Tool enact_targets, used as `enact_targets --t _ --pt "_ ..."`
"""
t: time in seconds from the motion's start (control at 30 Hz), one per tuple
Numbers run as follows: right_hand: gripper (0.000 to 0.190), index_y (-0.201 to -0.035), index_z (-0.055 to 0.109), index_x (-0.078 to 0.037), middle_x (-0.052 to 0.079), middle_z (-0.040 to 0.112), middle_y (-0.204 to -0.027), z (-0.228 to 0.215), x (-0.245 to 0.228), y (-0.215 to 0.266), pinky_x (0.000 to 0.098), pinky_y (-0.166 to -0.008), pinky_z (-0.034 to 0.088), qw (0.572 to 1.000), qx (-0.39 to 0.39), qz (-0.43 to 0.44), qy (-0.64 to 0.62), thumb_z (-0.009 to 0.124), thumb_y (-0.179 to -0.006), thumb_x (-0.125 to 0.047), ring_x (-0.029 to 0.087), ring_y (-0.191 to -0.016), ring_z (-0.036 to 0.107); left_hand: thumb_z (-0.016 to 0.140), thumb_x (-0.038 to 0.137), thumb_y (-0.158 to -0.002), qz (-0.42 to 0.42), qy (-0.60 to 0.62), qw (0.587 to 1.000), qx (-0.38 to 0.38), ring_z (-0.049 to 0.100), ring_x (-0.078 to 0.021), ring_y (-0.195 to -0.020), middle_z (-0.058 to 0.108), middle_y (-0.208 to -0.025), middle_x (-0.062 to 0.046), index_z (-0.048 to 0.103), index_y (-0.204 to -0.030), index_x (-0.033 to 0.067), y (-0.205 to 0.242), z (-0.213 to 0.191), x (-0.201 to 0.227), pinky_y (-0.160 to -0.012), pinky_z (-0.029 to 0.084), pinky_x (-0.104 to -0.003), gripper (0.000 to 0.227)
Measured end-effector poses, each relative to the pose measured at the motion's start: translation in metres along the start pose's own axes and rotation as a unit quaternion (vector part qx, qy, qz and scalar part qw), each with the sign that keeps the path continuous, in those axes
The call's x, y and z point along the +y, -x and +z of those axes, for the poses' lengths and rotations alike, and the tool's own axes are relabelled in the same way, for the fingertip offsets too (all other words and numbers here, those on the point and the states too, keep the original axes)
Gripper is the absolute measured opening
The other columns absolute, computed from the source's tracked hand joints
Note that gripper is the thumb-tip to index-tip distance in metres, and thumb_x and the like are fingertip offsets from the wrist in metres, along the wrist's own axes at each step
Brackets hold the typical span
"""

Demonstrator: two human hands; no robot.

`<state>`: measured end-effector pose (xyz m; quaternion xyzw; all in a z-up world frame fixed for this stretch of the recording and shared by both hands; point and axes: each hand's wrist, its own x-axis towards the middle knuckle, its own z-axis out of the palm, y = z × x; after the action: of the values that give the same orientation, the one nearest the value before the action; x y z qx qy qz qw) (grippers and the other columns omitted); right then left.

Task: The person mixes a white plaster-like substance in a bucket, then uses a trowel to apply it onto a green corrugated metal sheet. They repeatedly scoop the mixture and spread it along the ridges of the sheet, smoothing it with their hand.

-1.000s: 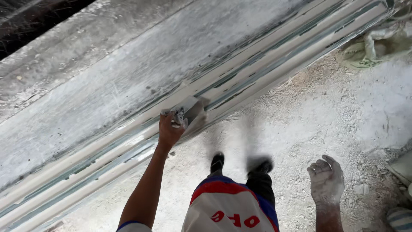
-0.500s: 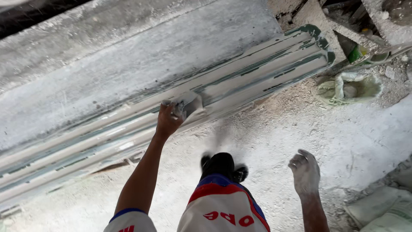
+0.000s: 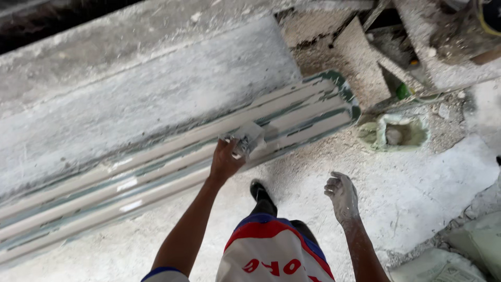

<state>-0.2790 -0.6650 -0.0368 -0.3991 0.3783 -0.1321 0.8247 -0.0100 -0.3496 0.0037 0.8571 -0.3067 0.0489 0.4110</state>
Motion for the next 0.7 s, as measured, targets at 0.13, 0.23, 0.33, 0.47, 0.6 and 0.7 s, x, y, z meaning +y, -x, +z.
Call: enact_targets --t 0.13,0.23,0.33,0.47,0.6,0.7 --pt "0.035 -0.12 0.062 -0.006 0.007 0.064 -0.095 -0.014 -0.025 -0.036 0.0371 -0.078 0.051 1.0 -0.025 0.011 0.001 0.052 -0.107 -0.037 0.021 -0.086 0.061 0.089 0.015 -0.073 -0.007 0.024 0.999 -0.021 0.067 -0.0368 -0.094 0.059 -0.115 -0.023 0.066 -0.125 -0.0052 -0.026 0.039 0.025 -0.076 0.06 -0.045 0.061" --pt "0.035 -0.122 0.062 -0.007 0.005 0.063 -0.095 -0.023 -0.033 -0.069 0.036 -0.076 0.05 0.997 -0.02 0.044 0.057 0.052 -0.105 -0.036 0.02 -0.087 0.061 0.086 0.011 -0.068 0.045 0.012 0.999 0.009 0.065 -0.0396 -0.102 0.059 -0.118 -0.023 0.067 -0.122 -0.0027 -0.045 0.069 0.049 -0.082 0.059 -0.047 0.059" --pt "0.035 -0.123 0.062 -0.008 0.005 0.064 -0.097 -0.036 -0.042 -0.113 0.0361 -0.077 0.051 0.995 -0.047 0.079 0.05 0.053 -0.103 -0.035 0.02 -0.087 0.062 0.088 0.015 -0.068 0.016 0.02 1.0 -0.006 0.064 -0.0383 -0.105 0.058 -0.12 -0.022 0.067 -0.123 -0.0009 -0.065 0.099 0.069 -0.084 0.059 -0.045 0.06" --pt "0.036 -0.123 0.062 -0.009 0.005 0.064 -0.096 -0.06 -0.065 -0.171 0.0377 -0.076 0.05 0.986 -0.071 0.125 0.081 0.052 -0.103 -0.037 0.021 -0.086 0.061 0.09 0.019 -0.068 -0.016 0.01 1.0 -0.007 0.064 -0.0379 -0.104 0.059 -0.117 -0.02 0.068 -0.123 0.001 -0.078 0.138 0.1 -0.086 0.059 -0.046 0.062" --pt "0.036 -0.124 0.062 -0.008 0.006 0.063 -0.1 -0.082 -0.105 -0.223 0.0396 -0.078 0.05 0.975 -0.11 0.148 0.127 0.05 -0.103 -0.035 0.021 -0.089 0.06 0.09 0.022 -0.066 -0.012 -0.02 0.999 0.035 0.063 -0.0377 -0.108 0.059 -0.121 -0.02 0.067 -0.126 0.0015 -0.091 0.181 0.134 -0.092 0.059 -0.046 0.068" --pt "0.036 -0.124 0.06 -0.006 0.008 0.061 -0.103 -0.091 -0.131 -0.253 0.0407 -0.082 0.05 0.961 -0.126 0.159 0.186 0.052 -0.104 -0.035 0.022 -0.093 0.059 0.086 0.026 -0.076 -0.053 -0.015 0.998 0.019 0.064 -0.0343 -0.111 0.059 -0.124 -0.018 0.064 -0.134 0.0055 -0.102 0.211 0.155 -0.094 0.06 -0.044 0.066"
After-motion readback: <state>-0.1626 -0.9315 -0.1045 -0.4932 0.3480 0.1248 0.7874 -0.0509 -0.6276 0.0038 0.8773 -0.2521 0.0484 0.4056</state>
